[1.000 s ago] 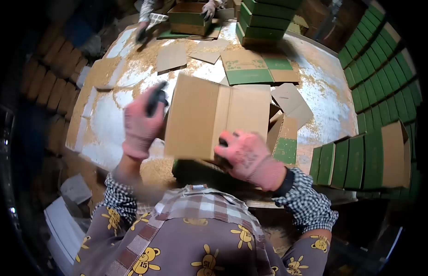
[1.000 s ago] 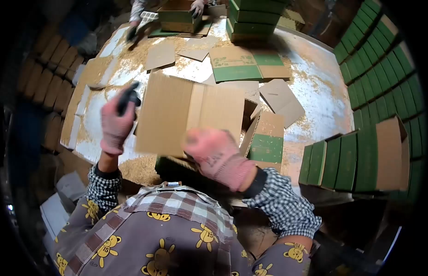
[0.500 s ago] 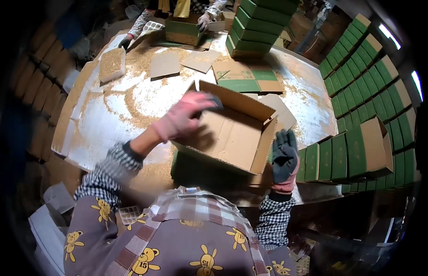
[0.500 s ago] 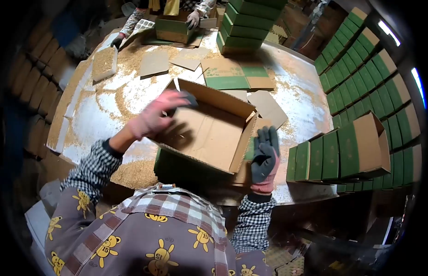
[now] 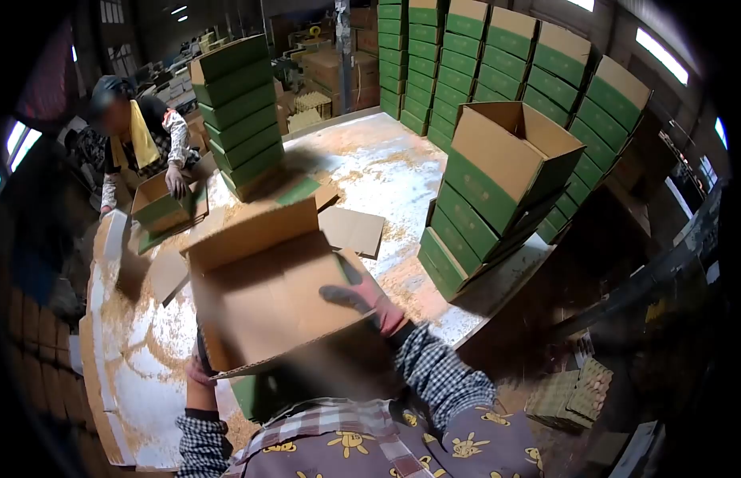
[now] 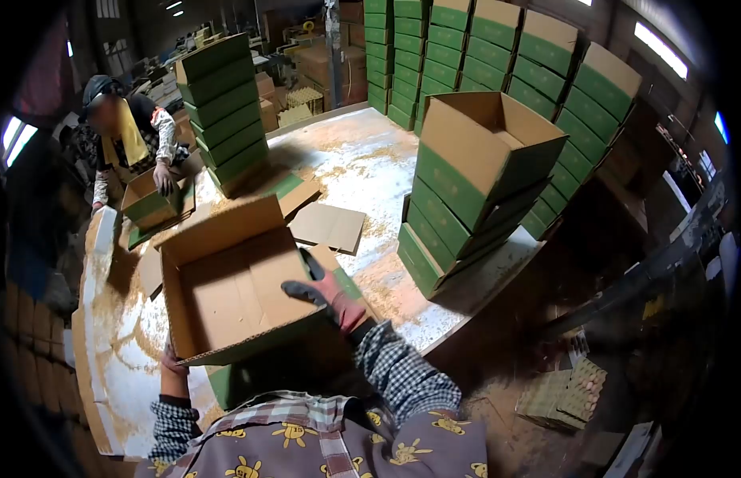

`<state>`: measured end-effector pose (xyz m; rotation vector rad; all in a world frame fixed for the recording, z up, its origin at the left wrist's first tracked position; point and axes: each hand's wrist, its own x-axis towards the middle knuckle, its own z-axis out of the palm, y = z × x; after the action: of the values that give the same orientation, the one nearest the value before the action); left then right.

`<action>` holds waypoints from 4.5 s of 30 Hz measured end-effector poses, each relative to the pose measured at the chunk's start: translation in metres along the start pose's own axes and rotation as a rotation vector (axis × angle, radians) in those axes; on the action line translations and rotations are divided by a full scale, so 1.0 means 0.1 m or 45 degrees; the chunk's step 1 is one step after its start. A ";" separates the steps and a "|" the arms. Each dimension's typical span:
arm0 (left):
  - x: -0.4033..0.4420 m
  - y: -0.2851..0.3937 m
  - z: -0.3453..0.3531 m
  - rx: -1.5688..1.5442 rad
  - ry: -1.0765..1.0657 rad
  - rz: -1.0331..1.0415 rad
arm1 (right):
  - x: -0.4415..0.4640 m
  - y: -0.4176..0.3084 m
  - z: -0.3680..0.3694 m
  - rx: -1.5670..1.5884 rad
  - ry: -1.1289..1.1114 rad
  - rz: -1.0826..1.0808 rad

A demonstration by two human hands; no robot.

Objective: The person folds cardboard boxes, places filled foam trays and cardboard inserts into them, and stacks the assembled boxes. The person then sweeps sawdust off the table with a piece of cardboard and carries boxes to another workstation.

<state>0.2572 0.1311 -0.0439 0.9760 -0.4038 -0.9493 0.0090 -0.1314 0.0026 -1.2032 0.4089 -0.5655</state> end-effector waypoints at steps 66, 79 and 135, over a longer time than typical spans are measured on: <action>-0.68 1.13 0.53 1.850 -1.011 0.253 | 0.39 -0.22 0.83 -2.033 0.323 -1.046; -0.45 -0.25 0.01 0.594 0.179 0.171 | -0.56 -0.41 0.72 -1.896 -0.682 -0.601; -1.23 0.20 -2.56 2.409 0.829 -0.507 | -0.32 0.06 0.91 -1.725 0.144 0.211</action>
<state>0.3710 0.3700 -0.1487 3.0487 -0.4979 -0.2662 0.0369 -0.0420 0.0253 -2.3908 1.0613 -0.1470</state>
